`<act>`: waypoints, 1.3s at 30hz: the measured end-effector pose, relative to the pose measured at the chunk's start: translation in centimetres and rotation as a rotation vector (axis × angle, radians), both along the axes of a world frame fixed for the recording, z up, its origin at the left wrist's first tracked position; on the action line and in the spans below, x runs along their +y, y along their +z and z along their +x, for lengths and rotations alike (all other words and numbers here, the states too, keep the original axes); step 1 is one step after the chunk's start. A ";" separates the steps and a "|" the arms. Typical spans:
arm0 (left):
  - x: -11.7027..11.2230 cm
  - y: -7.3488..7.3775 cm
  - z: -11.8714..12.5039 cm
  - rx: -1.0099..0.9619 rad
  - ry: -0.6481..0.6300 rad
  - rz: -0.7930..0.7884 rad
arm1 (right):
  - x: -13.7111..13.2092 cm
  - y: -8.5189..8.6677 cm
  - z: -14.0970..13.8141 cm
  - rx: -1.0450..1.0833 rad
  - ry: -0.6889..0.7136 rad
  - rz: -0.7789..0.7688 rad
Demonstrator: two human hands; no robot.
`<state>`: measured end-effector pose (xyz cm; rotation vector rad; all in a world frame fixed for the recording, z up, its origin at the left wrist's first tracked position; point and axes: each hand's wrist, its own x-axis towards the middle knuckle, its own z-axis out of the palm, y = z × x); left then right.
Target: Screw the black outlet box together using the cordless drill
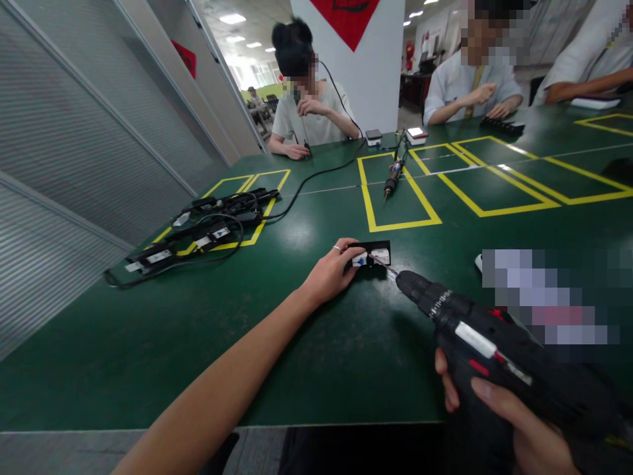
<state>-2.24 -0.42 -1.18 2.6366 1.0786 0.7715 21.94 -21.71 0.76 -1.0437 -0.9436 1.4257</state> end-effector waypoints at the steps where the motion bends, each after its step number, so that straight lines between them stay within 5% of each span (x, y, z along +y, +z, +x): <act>1: 0.0 0.0 0.0 0.003 -0.002 0.001 | 0.0 0.0 0.0 0.000 -0.002 -0.001; 39: -0.1 0.2 0.1 0.001 0.010 -0.006 | 0.0 0.0 0.0 -0.027 -0.032 0.000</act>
